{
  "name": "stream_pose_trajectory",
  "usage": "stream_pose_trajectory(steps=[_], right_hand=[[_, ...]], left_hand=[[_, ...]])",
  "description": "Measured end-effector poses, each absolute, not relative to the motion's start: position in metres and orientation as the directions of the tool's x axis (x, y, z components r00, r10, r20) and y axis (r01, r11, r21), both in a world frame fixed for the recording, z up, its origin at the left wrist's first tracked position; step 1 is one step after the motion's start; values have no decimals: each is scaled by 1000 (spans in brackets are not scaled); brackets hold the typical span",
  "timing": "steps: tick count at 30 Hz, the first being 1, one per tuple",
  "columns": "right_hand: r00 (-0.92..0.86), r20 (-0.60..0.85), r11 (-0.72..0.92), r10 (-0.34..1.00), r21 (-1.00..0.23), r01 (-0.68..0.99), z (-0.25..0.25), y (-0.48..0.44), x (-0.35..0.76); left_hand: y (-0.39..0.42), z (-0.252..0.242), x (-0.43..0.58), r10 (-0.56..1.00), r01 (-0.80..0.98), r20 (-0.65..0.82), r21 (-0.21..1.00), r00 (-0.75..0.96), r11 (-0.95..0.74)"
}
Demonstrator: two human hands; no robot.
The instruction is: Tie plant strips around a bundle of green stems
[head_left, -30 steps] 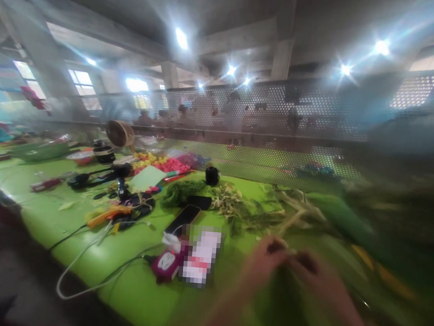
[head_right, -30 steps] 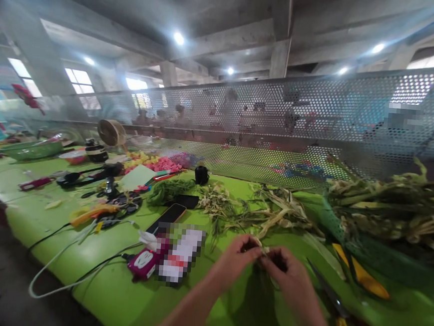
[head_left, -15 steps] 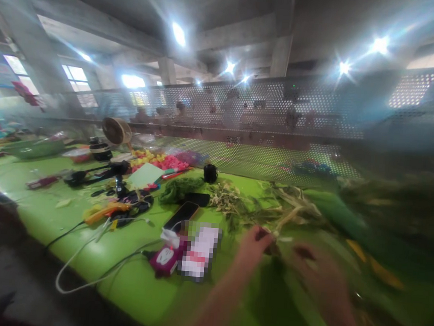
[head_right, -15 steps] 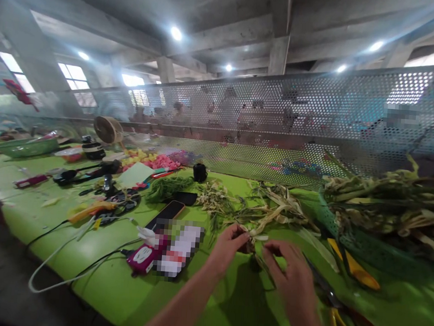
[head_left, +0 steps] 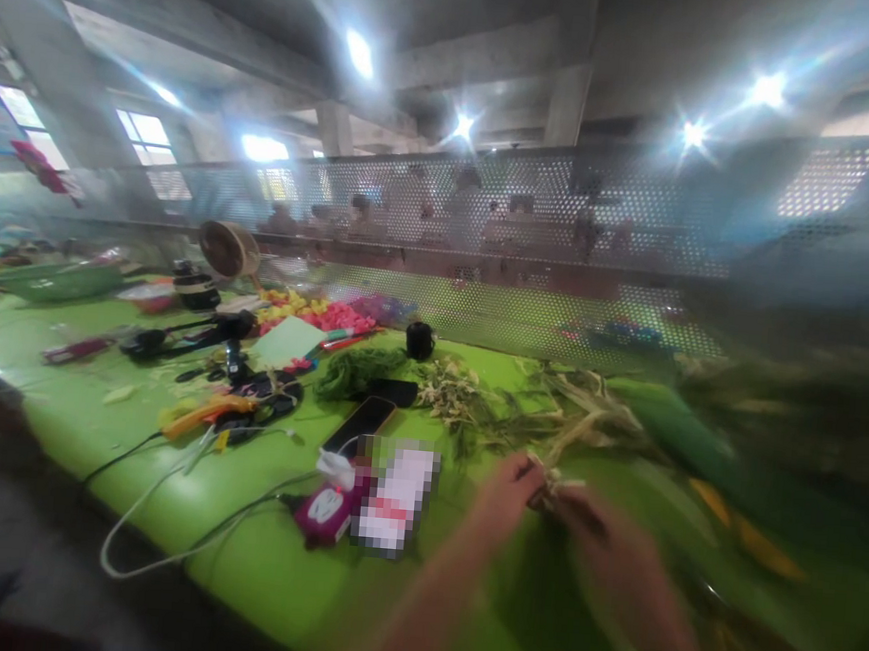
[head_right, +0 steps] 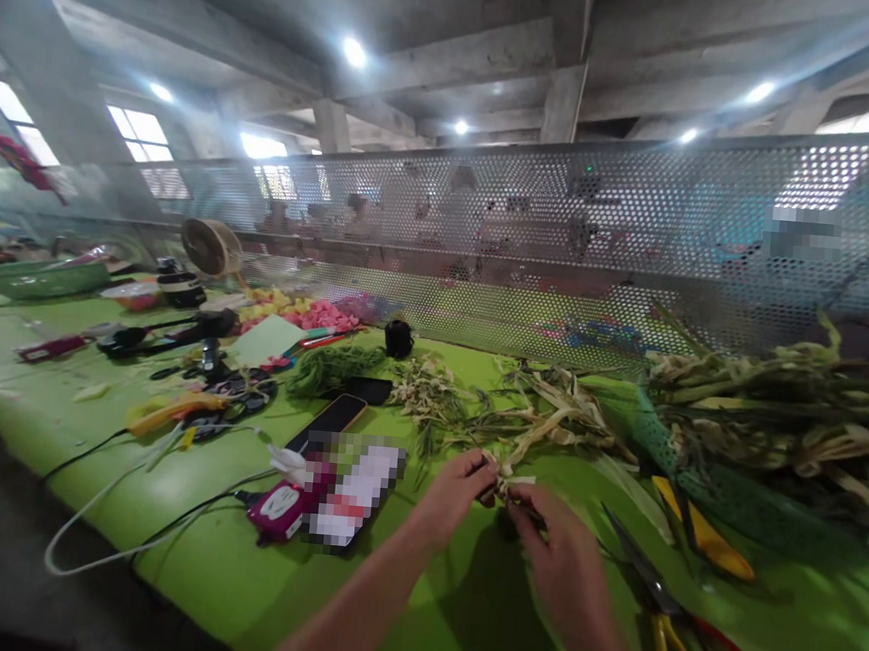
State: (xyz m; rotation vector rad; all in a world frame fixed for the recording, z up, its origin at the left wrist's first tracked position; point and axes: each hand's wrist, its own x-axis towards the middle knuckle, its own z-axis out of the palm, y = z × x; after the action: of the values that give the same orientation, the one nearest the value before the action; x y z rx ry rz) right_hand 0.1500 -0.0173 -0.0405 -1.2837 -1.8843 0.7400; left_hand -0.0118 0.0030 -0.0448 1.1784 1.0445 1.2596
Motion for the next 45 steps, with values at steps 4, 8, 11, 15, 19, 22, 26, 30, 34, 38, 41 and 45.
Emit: stream_pose_trajectory(steps=[4, 8, 11, 15, 19, 22, 26, 30, 34, 38, 41, 45], right_hand=[[-248, 106, 203, 963, -892, 405, -36, -12, 156], [-251, 9, 95, 968, -938, 333, -31, -8, 160], [-145, 100, 143, 984, -934, 328, -29, -11, 156], [-137, 170, 211, 976, -896, 390, -29, -15, 153], [-22, 305, 269, 952, -799, 538, -30, -11, 162], [-9, 419, 340, 908, -724, 600, -29, -6, 168], [-82, 402, 370, 912, -719, 588, -27, -7, 168], [-66, 376, 343, 924, -741, 577, -26, -10, 165], [-48, 357, 319, 933, -757, 570, -25, -11, 165], [-23, 284, 254, 958, -813, 524, -21, -12, 162], [-19, 213, 198, 977, -865, 460, -20, -13, 158], [10, 135, 121, 991, -913, 389, -25, -12, 154]], left_hand=[[1, -40, -23, 979, -27, 86, 996, 187, -82], [-5, -31, -23, 961, -187, 46, 982, 272, 6], [-6, -33, -15, 973, -304, 35, 952, 227, 36], [-2, -43, -6, 974, -348, 119, 937, 195, -45], [-2, -46, -7, 980, -144, 129, 984, 149, -108], [-5, -45, -8, 976, 1, 152, 988, 155, -154], [-3, -51, -7, 965, -16, 160, 987, 210, -160], [0, -56, -7, 958, -2, 161, 986, 238, -165], [-2, -54, -8, 964, 7, 136, 990, 229, -141], [-4, -54, -5, 971, -16, 119, 993, 208, -119], [-5, -55, -2, 973, -31, 111, 994, 202, -107], [-9, -51, 3, 980, 36, 144, 988, 135, -150]])
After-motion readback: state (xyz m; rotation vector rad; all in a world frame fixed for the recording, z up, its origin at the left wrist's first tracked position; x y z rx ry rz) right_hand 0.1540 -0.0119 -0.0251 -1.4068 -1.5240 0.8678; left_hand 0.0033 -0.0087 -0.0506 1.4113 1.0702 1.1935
